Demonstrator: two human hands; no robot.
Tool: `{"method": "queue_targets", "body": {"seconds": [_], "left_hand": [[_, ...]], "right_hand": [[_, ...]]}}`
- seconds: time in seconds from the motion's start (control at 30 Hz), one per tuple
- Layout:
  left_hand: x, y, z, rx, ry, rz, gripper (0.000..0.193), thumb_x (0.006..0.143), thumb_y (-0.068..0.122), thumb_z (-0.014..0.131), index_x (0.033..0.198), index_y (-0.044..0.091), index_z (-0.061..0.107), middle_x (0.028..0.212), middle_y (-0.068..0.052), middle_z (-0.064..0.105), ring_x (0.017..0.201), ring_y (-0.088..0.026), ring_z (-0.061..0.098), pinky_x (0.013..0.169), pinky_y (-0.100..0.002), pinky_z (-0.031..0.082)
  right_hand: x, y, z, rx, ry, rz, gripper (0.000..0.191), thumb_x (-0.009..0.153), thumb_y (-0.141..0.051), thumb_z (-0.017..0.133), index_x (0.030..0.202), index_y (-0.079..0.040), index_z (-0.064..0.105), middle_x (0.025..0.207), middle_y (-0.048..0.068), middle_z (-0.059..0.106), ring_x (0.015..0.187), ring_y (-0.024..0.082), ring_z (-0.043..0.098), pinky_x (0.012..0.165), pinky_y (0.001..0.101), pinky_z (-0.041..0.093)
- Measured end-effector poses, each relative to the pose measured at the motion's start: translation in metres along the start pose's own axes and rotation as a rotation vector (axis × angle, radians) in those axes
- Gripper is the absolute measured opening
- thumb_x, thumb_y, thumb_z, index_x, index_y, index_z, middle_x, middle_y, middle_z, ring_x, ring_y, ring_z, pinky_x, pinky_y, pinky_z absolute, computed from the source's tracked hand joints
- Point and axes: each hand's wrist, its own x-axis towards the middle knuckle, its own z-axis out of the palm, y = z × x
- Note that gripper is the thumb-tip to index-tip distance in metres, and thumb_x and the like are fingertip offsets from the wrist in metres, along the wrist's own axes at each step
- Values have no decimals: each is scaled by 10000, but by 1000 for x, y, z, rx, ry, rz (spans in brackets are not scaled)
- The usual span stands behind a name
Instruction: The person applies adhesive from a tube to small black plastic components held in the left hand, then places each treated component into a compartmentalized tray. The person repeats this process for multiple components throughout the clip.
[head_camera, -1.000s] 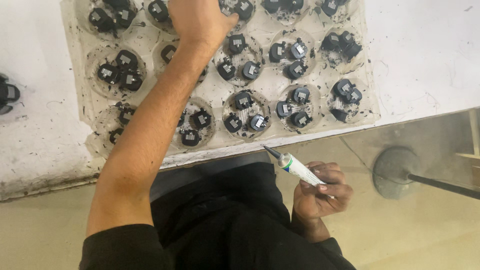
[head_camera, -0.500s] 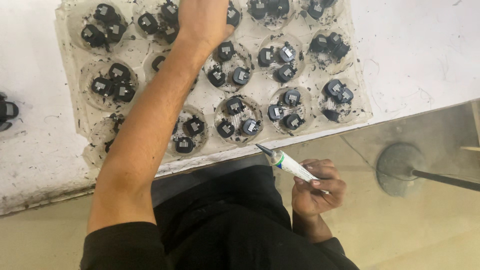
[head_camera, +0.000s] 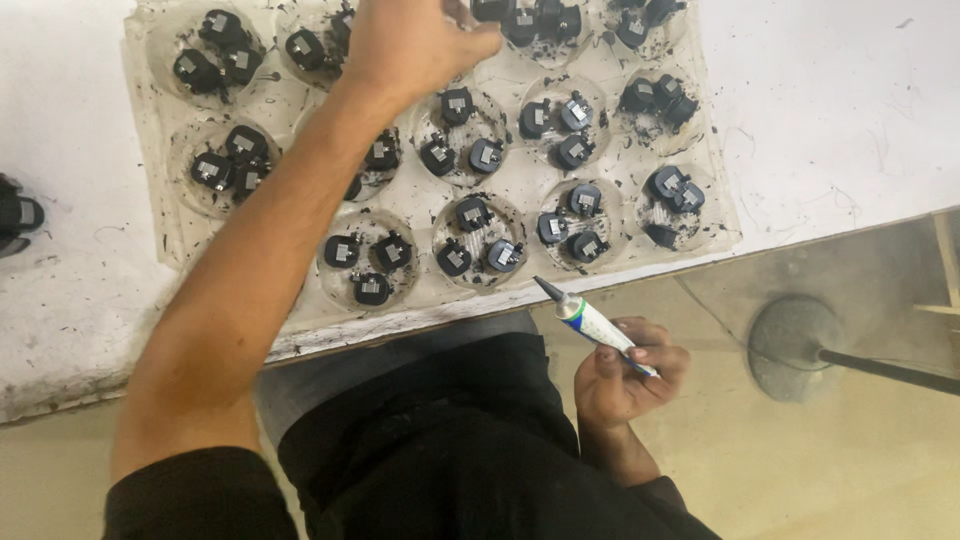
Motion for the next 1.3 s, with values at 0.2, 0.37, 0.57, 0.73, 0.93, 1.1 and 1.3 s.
{"method": "queue_targets", "body": {"seconds": [0.2,0.37,0.57,0.73,0.93,1.1,1.3], "left_hand": [[-132,59,-57,-1113,-46,-559,398,780,-62,778,1161,28,705,1155,-106,669,970,-195,720,867,-317,686],[-234,96,-79,-1134,135,-485,461,825,-79,828,1258,-11,684,1084,-125,692,928,-178,669,847,-304,632],[-292,112,-72,-1178,352,-474,526,773,-131,804,1238,18,607,1128,-117,712,996,-169,713,855,-306,658],[-310,107,-67,-1160,367,-428,387,827,-172,765,1175,-33,668,1238,-155,682,1039,-203,732,876,-342,688],[-322,114,-76,-900,423,-393,436,855,-179,756,1257,-20,697,1231,-135,638,1004,-181,736,864,-302,682],[-321,116,-81,-871,458,-383,459,862,-185,740,1277,3,686,1238,-126,655,993,-171,752,861,-282,674],[-321,118,-83,-769,428,-366,502,827,-173,778,1280,28,696,1236,-117,653,995,-157,736,873,-270,657]], "right_hand": [[2,1,11,262,-27,279,348,959,-93,801,1135,-97,501,976,124,633,839,226,671,747,350,586],[-5,1,30,339,-81,373,383,910,-20,806,1118,-103,496,998,110,639,878,235,679,790,393,598],[-19,-22,46,82,-286,136,381,898,111,772,999,-126,492,968,114,685,856,243,710,748,385,614],[-18,-43,63,-82,-397,-40,390,781,69,828,886,-115,501,937,131,696,912,282,699,755,407,639],[-19,-57,69,-190,-483,-129,417,771,75,838,874,-122,486,923,116,687,914,284,714,749,404,644],[-22,-56,73,-196,-488,-176,410,754,75,837,875,-105,490,923,130,689,908,279,712,784,419,665],[-16,-61,74,-286,-588,-253,363,765,107,806,846,-76,503,903,146,675,883,279,713,756,437,688]]}}
